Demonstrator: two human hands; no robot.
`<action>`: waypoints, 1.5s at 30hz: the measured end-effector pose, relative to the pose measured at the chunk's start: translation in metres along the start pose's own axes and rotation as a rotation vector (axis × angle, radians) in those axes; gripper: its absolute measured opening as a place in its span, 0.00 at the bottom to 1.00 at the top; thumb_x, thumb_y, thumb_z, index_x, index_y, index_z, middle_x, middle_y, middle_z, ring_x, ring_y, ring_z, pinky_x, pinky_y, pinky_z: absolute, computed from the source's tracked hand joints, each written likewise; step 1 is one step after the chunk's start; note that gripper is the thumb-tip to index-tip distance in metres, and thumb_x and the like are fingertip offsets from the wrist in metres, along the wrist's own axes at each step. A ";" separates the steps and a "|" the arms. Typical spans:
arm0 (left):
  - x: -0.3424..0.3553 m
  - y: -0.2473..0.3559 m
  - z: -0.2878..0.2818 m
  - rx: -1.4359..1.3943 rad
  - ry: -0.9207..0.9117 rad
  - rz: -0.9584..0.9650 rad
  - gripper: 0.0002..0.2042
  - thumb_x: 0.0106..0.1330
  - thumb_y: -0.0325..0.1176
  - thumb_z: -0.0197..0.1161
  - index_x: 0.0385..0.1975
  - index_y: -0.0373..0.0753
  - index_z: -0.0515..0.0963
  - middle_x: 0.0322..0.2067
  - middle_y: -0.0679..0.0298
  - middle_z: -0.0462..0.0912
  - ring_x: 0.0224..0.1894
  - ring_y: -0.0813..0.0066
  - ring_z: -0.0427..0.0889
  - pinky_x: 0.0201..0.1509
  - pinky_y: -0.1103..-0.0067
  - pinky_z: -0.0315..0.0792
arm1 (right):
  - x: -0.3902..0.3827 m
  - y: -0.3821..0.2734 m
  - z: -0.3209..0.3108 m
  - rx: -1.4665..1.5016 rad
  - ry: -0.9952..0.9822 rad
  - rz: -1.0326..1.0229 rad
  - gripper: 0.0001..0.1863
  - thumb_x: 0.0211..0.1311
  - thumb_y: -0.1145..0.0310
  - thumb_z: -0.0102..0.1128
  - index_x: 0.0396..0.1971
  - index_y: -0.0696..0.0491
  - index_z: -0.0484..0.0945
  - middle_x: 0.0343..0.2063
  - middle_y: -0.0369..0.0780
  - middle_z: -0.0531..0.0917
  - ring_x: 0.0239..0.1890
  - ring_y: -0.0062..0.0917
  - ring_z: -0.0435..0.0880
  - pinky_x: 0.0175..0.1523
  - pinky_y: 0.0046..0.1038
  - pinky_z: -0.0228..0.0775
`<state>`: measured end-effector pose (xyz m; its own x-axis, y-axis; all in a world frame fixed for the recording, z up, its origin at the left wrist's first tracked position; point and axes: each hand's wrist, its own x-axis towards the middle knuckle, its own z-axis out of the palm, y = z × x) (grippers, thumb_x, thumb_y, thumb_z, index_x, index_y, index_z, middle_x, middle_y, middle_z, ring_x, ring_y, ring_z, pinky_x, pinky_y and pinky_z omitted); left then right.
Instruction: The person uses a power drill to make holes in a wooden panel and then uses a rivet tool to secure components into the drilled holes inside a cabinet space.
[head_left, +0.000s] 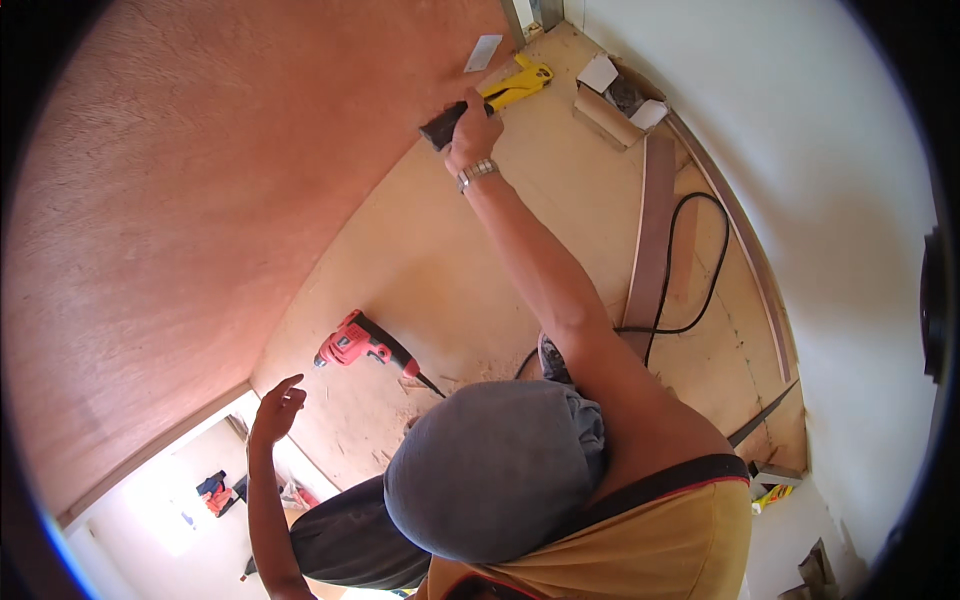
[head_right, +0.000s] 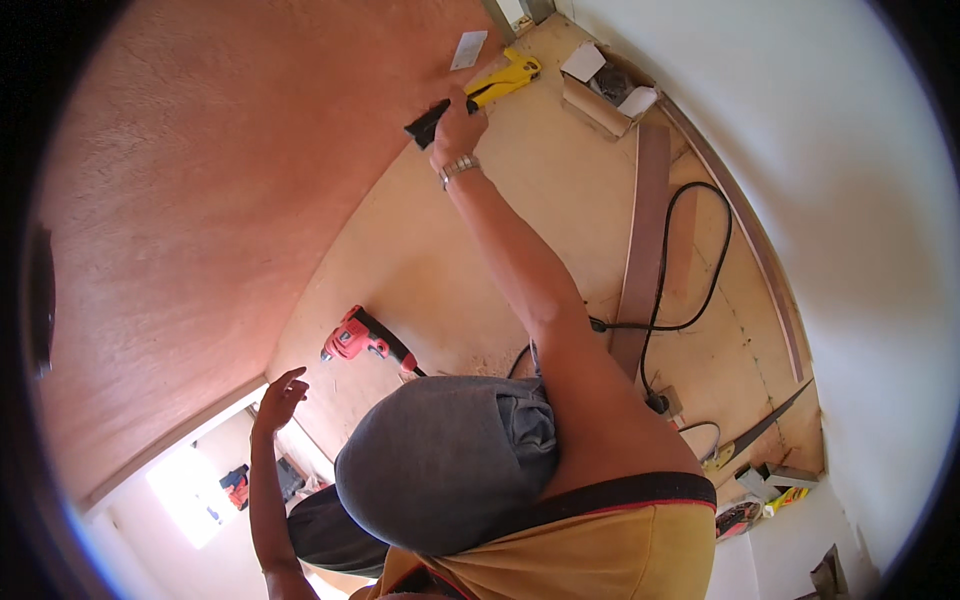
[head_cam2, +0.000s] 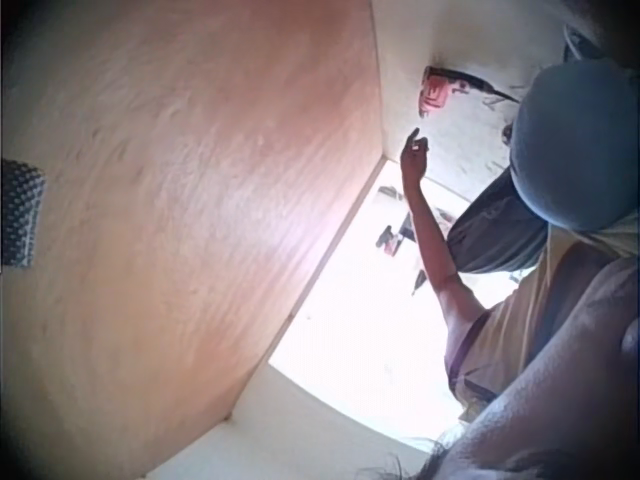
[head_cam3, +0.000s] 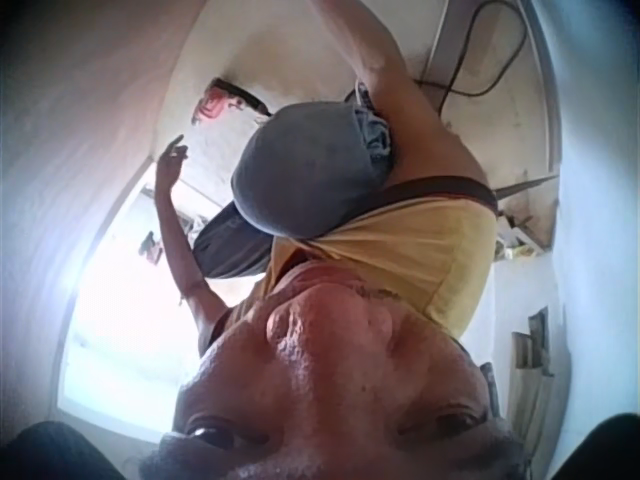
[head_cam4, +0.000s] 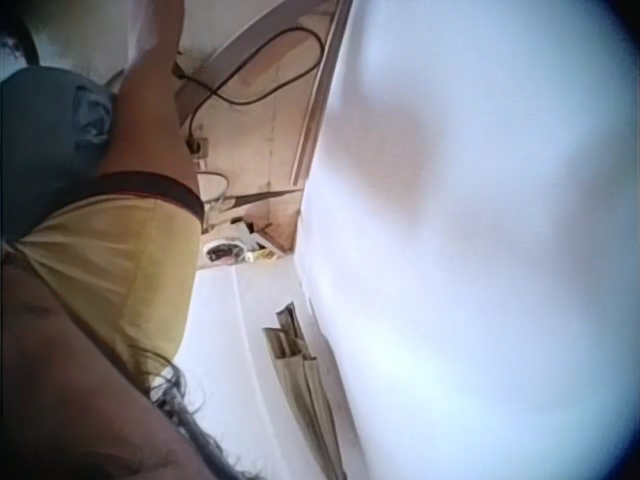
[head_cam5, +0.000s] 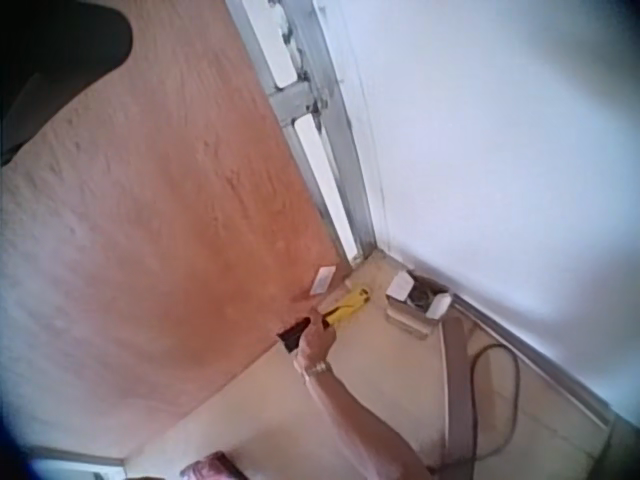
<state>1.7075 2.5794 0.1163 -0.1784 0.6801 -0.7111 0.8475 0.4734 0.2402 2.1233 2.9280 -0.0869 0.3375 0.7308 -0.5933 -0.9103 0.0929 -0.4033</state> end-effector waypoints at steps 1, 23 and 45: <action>0.001 0.001 -0.001 -0.016 0.004 0.005 0.22 0.74 0.36 0.60 0.66 0.39 0.74 0.40 0.57 0.87 0.40 0.70 0.87 0.47 0.75 0.81 | -0.001 0.001 -0.001 0.043 0.031 -0.011 0.12 0.64 0.64 0.65 0.32 0.58 0.75 0.25 0.41 0.83 0.22 0.29 0.83 0.28 0.32 0.77; -0.011 0.073 -0.003 0.164 0.048 0.145 0.20 0.71 0.33 0.65 0.62 0.40 0.79 0.40 0.56 0.89 0.36 0.68 0.86 0.45 0.71 0.80 | -0.089 -0.035 -0.088 -0.376 -0.505 0.495 0.11 0.74 0.65 0.57 0.41 0.59 0.76 0.32 0.46 0.86 0.32 0.32 0.89 0.39 0.37 0.86; 0.202 0.036 0.028 0.313 0.129 0.438 0.22 0.75 0.53 0.53 0.49 0.41 0.84 0.50 0.51 0.85 0.54 0.51 0.83 0.58 0.58 0.75 | -0.442 -0.297 0.079 -1.441 -1.657 -0.680 0.16 0.67 0.63 0.61 0.46 0.60 0.81 0.43 0.45 0.84 0.46 0.27 0.83 0.51 0.28 0.74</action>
<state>1.7161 2.7179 -0.0371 0.1812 0.8486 -0.4970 0.9607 -0.0447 0.2738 2.2253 2.6312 0.3503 -0.6906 0.6141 0.3820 0.1735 0.6534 -0.7368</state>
